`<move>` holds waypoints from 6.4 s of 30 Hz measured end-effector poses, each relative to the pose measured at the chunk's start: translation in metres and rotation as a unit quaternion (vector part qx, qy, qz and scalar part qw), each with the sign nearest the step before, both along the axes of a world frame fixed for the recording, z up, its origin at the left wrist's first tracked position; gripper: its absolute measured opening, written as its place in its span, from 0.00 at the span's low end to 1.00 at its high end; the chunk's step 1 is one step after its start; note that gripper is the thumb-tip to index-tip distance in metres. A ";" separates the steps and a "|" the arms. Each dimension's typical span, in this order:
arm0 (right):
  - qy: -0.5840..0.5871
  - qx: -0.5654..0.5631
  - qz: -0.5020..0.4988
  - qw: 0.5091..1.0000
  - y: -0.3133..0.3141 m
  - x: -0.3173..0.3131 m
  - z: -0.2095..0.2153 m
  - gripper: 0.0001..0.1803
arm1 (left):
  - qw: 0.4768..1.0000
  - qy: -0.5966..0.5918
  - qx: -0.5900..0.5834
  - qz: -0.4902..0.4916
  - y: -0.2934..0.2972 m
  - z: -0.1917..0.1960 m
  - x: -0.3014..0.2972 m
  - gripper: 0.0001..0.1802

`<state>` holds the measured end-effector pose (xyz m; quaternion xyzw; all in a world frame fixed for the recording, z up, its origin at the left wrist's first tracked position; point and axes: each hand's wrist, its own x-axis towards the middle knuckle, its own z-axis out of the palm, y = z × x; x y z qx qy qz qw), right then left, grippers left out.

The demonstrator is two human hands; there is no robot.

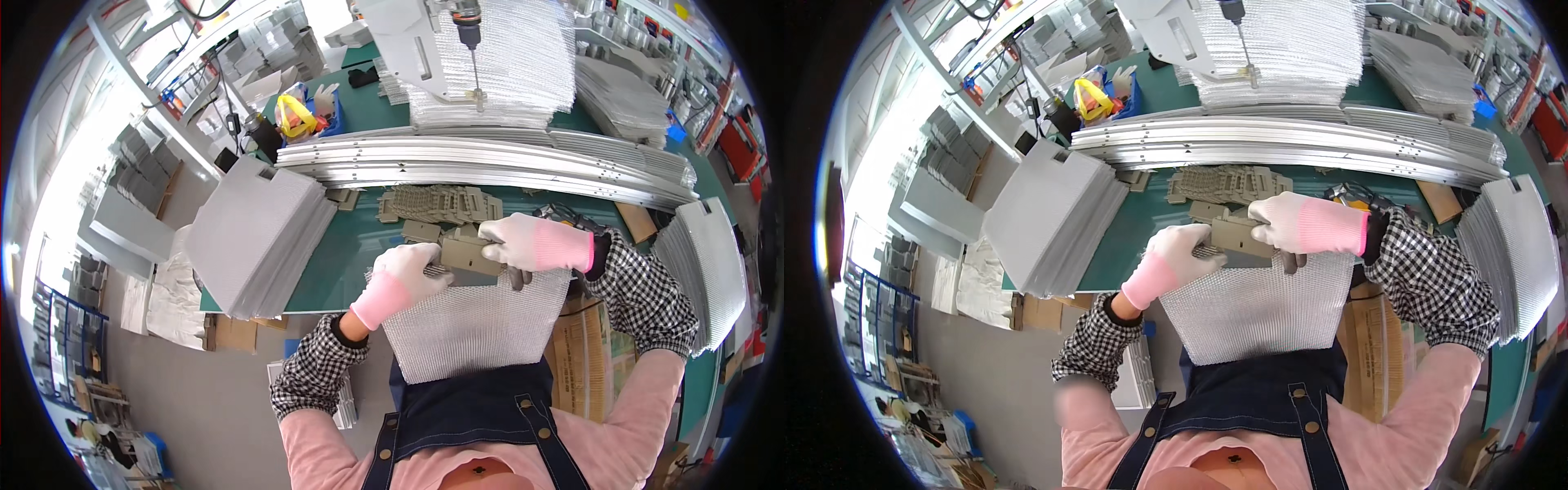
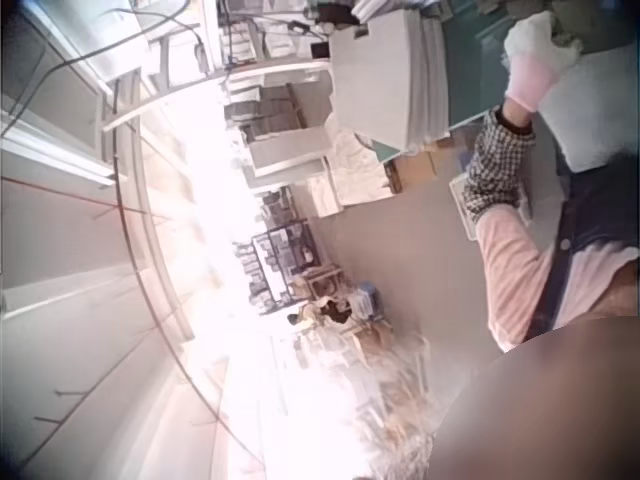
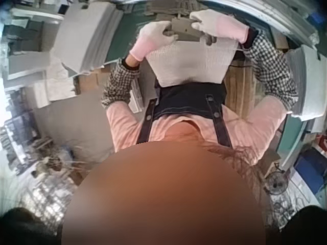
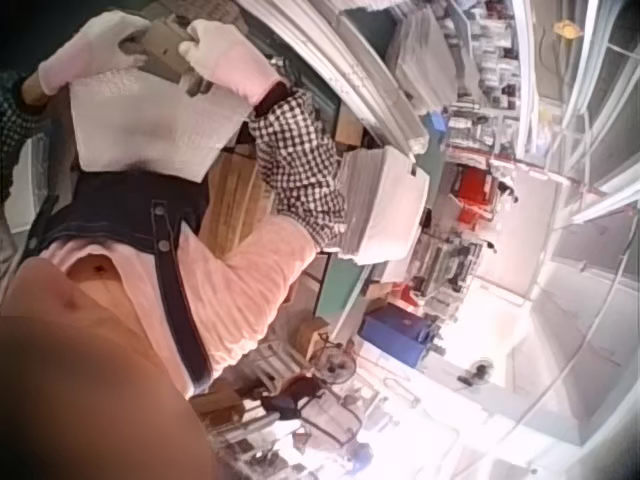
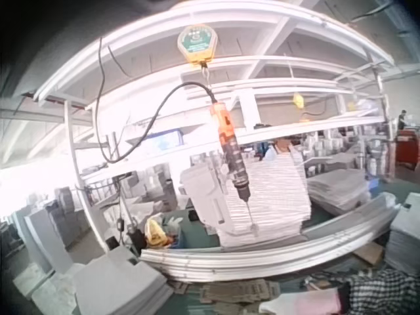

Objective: Assembling metal mesh filters by attaching frames and brackets.

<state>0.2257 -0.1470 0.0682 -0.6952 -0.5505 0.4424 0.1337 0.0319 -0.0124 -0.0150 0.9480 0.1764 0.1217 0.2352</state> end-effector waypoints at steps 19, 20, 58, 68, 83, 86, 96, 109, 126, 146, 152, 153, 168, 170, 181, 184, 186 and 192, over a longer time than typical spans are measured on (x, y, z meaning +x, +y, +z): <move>-0.165 0.160 0.067 0.971 0.004 0.032 -0.057 0.28 | 0.976 -0.110 -0.189 0.019 0.019 -0.011 -0.006 0.13; -0.148 0.178 0.079 0.970 0.002 0.035 -0.064 0.29 | 0.978 -0.134 -0.163 -0.008 0.021 -0.016 -0.004 0.10; -0.142 0.155 0.148 0.966 0.041 0.028 -0.087 0.22 | 0.964 0.233 -0.106 -0.071 0.058 0.002 0.046 0.24; -0.517 0.324 -0.140 0.780 0.020 0.225 -0.115 0.20 | 0.727 -0.179 -0.660 0.057 0.128 -0.117 -0.023 0.44; -0.294 0.375 -0.194 0.858 -0.017 0.280 -0.120 0.10 | 0.772 -0.310 -0.522 0.189 0.055 -0.126 -0.030 0.26; -0.311 0.431 -0.093 0.842 -0.016 0.239 -0.094 0.09 | 0.803 -0.298 -0.466 0.221 0.035 -0.103 -0.033 0.20; -0.214 0.382 0.153 0.886 0.048 0.005 -0.052 0.11 | 0.781 -0.376 -0.439 0.236 -0.023 -0.054 -0.048 0.17; -0.091 0.229 0.218 0.944 0.073 -0.046 -0.042 0.12 | 0.759 -0.418 -0.424 0.265 -0.030 -0.066 -0.064 0.13; -0.119 0.143 0.286 0.940 0.046 0.000 -0.015 0.16 | 0.718 -0.427 -0.531 0.145 -0.020 -0.073 -0.078 0.19; -0.133 0.206 0.258 0.935 0.008 0.008 -0.034 0.13 | 0.685 -0.464 -0.559 0.058 -0.019 -0.081 -0.080 0.18; -0.096 0.205 0.242 0.943 -0.002 0.017 -0.037 0.13 | 0.697 -0.441 -0.563 0.053 -0.021 -0.075 -0.080 0.19; -0.102 0.210 0.246 0.941 -0.002 0.017 -0.037 0.13 | 0.697 -0.440 -0.563 0.054 -0.022 -0.075 -0.080 0.19; -0.123 0.116 0.090 0.982 -0.032 0.078 -0.024 0.13 | 0.613 -0.479 -0.619 0.106 0.001 -0.107 -0.094 0.21; -0.127 0.134 0.074 0.980 -0.046 0.091 -0.026 0.14 | 0.606 -0.480 -0.629 0.085 0.001 -0.106 -0.090 0.21; -0.139 0.115 0.064 0.982 -0.056 0.112 -0.070 0.14 | 0.854 -0.239 -0.425 0.184 0.020 -0.092 -0.105 0.24; -0.138 0.098 0.053 0.984 -0.047 0.118 -0.088 0.14 | 0.928 -0.087 -0.274 0.238 0.015 -0.052 -0.122 0.10; -0.121 0.105 0.055 0.985 -0.043 0.119 -0.090 0.12 | 0.964 -0.134 -0.054 0.224 0.009 -0.035 -0.107 0.12; -0.104 0.043 0.146 0.983 -0.026 0.110 -0.080 0.15 | 0.993 0.024 0.104 0.041 0.032 -0.052 -0.055 0.14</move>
